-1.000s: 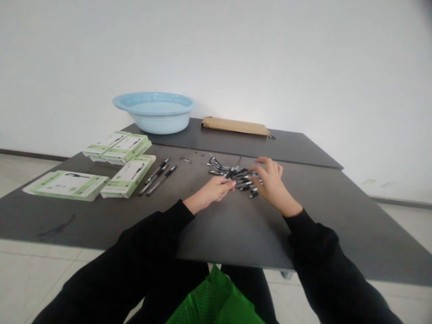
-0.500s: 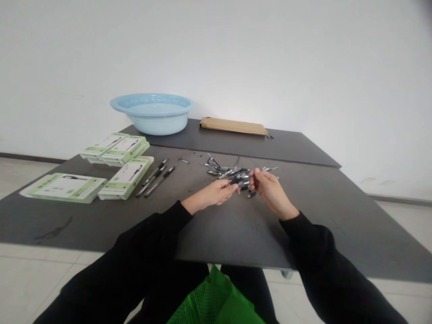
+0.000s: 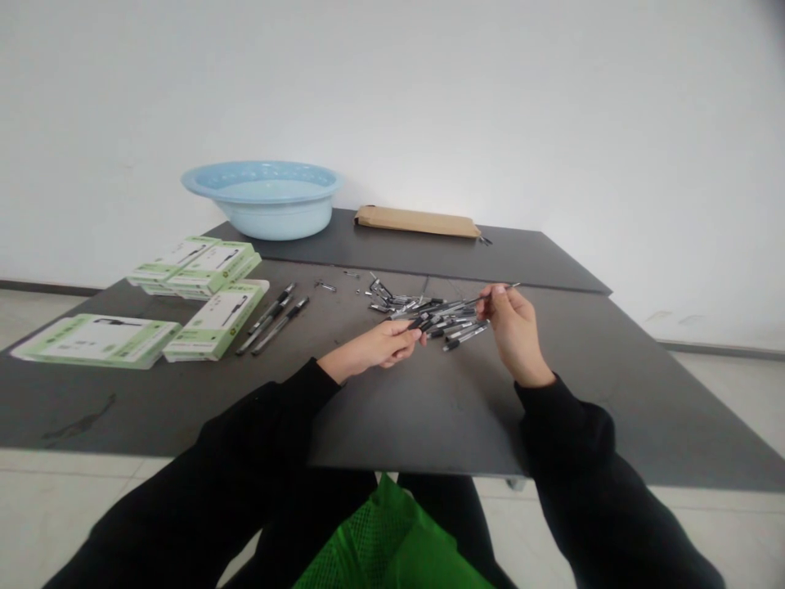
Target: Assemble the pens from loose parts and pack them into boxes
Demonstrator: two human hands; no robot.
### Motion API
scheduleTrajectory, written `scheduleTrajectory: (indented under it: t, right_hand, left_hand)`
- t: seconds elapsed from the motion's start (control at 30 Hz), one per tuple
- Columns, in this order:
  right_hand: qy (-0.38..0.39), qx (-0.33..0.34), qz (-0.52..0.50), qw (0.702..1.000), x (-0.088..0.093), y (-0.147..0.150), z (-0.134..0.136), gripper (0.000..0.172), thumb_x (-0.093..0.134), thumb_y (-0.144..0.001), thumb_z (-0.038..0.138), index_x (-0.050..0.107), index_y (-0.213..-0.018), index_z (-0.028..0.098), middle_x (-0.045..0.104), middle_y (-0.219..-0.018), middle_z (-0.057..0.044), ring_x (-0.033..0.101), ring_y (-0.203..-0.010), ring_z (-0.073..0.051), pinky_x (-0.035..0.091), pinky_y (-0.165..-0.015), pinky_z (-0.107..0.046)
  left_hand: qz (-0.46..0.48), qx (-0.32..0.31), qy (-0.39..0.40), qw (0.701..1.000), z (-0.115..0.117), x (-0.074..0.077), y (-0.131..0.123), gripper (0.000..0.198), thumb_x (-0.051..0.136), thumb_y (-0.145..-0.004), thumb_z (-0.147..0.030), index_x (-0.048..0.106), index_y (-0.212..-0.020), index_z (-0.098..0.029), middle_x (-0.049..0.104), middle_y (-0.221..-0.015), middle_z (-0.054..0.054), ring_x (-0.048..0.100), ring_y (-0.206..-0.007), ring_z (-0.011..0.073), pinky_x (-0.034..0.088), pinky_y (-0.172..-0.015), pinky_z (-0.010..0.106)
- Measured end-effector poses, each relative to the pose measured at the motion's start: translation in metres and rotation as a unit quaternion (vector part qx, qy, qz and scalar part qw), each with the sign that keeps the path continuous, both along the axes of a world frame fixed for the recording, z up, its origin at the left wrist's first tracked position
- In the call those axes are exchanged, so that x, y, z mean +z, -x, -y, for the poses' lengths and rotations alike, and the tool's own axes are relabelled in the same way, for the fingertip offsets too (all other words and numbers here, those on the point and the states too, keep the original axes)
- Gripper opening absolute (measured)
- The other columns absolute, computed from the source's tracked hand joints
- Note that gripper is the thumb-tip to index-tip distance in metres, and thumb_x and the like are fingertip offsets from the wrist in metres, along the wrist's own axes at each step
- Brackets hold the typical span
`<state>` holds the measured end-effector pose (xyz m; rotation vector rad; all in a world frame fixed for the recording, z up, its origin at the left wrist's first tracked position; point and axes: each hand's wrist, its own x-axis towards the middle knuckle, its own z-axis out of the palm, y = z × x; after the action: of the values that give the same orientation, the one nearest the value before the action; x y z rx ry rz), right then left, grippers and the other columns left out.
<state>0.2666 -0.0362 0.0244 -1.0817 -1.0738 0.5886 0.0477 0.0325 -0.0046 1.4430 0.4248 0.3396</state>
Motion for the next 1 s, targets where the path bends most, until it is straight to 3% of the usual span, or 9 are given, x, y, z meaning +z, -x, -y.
scheduleTrajectory:
  t: [0.47,0.77,1.0]
  right_hand:
    - [0.001,-0.008,-0.001,1.000,-0.003,-0.004,0.000,0.035,0.058,-0.086,0.055,0.061,-0.079,0.021,0.055,-0.062,0.002,0.047,-0.054,-0.012,0.036,-0.053,-0.025]
    - [0.010,0.072,0.031,0.997,0.006,-0.015,0.007,0.034,0.057,-0.087,0.053,0.062,-0.078,0.021,0.057,-0.063,0.001,0.048,-0.055,-0.012,0.038,-0.055,-0.026]
    - [-0.009,0.084,0.028,0.996,0.010,-0.014,0.009,0.031,0.057,-0.088,0.051,0.062,-0.078,0.021,0.057,-0.064,0.001,0.048,-0.056,-0.013,0.038,-0.056,-0.027]
  left_hand:
    - [-0.013,-0.018,0.037,0.999,-0.001,0.000,0.003,0.027,0.054,-0.090,-0.044,0.050,-0.091,-0.018,0.029,-0.058,-0.009,0.021,-0.042,0.0040,0.015,-0.037,0.015]
    - [-0.046,-0.046,0.082,0.995,-0.001,0.000,0.005,0.029,0.053,-0.090,-0.045,0.054,-0.088,-0.016,0.031,-0.051,-0.009,0.018,-0.038,0.0038,0.013,-0.034,0.015]
    - [-0.041,-0.062,0.115,0.991,-0.002,0.003,0.007,0.027,0.053,-0.091,-0.042,0.055,-0.086,-0.016,0.031,-0.051,-0.009,0.017,-0.036,0.0030,0.014,-0.034,0.015]
